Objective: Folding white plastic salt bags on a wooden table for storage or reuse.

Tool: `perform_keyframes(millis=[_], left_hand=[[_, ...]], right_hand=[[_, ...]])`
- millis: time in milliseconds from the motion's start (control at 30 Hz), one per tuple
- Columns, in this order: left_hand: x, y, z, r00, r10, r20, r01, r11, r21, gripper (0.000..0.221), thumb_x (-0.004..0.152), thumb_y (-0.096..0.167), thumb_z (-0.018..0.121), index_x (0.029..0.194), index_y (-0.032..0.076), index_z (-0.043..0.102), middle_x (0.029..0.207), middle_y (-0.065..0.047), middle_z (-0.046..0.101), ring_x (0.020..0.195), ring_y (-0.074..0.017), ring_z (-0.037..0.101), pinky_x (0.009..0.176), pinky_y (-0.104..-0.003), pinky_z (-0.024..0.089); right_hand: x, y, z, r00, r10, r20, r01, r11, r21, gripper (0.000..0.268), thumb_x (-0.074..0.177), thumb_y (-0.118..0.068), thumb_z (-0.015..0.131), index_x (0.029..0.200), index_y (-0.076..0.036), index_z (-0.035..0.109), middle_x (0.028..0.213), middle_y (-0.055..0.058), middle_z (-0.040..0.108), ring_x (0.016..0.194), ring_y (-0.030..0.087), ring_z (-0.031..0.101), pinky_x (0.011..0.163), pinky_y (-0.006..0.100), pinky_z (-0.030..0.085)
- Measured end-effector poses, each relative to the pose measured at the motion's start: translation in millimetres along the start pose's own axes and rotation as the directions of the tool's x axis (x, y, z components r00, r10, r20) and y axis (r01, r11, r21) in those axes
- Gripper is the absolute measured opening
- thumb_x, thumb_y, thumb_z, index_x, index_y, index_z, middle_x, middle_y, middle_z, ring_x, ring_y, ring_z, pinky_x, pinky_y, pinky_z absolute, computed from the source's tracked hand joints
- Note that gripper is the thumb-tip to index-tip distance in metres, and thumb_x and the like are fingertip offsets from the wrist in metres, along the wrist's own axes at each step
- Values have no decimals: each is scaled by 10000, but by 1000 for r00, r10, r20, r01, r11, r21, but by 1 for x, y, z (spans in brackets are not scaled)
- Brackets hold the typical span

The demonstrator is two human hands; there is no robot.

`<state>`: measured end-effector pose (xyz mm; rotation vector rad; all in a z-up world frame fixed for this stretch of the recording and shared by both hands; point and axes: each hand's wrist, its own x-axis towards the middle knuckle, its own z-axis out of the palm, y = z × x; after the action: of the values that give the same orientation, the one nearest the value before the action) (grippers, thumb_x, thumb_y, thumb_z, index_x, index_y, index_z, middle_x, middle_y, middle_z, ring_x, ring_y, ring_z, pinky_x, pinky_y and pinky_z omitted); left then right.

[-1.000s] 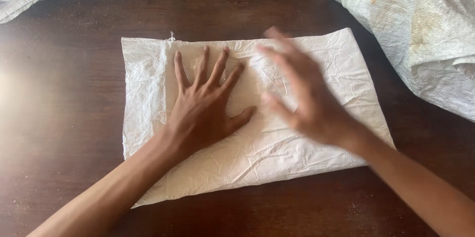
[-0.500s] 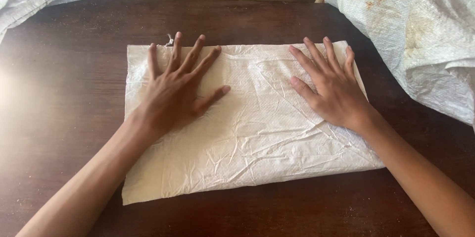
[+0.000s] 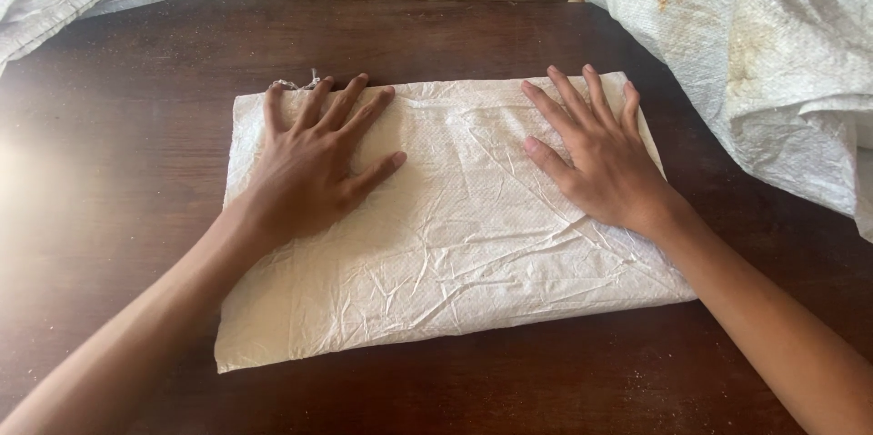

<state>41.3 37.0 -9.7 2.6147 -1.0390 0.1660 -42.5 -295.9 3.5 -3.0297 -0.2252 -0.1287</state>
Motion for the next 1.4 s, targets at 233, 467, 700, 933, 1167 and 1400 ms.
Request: perform_keyframes(millis=[233, 467, 700, 933, 1167, 1400], left_hand=[[-8, 5, -4, 997, 59, -44, -58, 998, 9, 709, 1052, 613, 289, 1590, 155, 347, 1697, -143, 197, 1579, -372, 112, 1196, -701, -93], [-24, 57, -1, 991, 85, 106, -91, 994, 54, 742, 1002, 651, 326, 1567, 172, 292, 1657, -164, 102, 1494, -423, 7, 1099, -695, -126], [-16, 43, 7, 973, 223, 60, -225, 974, 30, 825, 987, 711, 330, 1630, 221, 164, 1695, -114, 74, 1537, -381, -41, 1156, -658, -130], [-15, 51, -19, 950, 229, 212, -231, 973, -14, 777, 984, 666, 346, 1613, 243, 173, 1662, -120, 54, 1559, -396, -44, 1151, -639, -94], [-38, 77, -9, 945, 249, 214, -255, 967, 0, 737, 1005, 637, 324, 1589, 208, 191, 1694, -172, 72, 1539, -428, -25, 1166, -706, -20], [-30, 71, 11, 961, 276, -1, -274, 958, 88, 773, 1001, 682, 307, 1621, 232, 200, 1688, -106, 94, 1541, -362, 8, 1156, -707, -49]], right_hand=[[1, 0, -3, 1000, -5, 11, 5, 1000, -7, 756, 1001, -671, 207, 1627, -248, 238, 1697, 126, 147, 1563, 390, 45, 1199, 669, -68], [-9, -12, -12, 999, 2, 47, -2, 1000, -14, 695, 1030, -602, 188, 1629, -250, 174, 1705, 118, 110, 1561, 381, 25, 1202, 672, -49], [-36, -50, -40, 953, -257, 157, 242, 964, 112, 756, 988, -615, 311, 1621, -254, 111, 1702, 84, -28, 1567, 388, -26, 1177, 690, -40], [-46, -51, -21, 968, -220, 124, 227, 973, -48, 760, 974, -651, 306, 1614, -310, 75, 1706, 36, -23, 1542, 373, -37, 1150, 707, -17], [-44, -51, -20, 979, -144, 146, 146, 989, -3, 790, 967, -672, 300, 1623, -306, 54, 1698, 49, -36, 1508, 425, -66, 1145, 709, -34], [-54, -65, -27, 984, -156, 84, 159, 987, -23, 771, 1015, -572, 327, 1637, -205, 57, 1710, 93, -39, 1540, 427, -54, 1166, 713, -33]])
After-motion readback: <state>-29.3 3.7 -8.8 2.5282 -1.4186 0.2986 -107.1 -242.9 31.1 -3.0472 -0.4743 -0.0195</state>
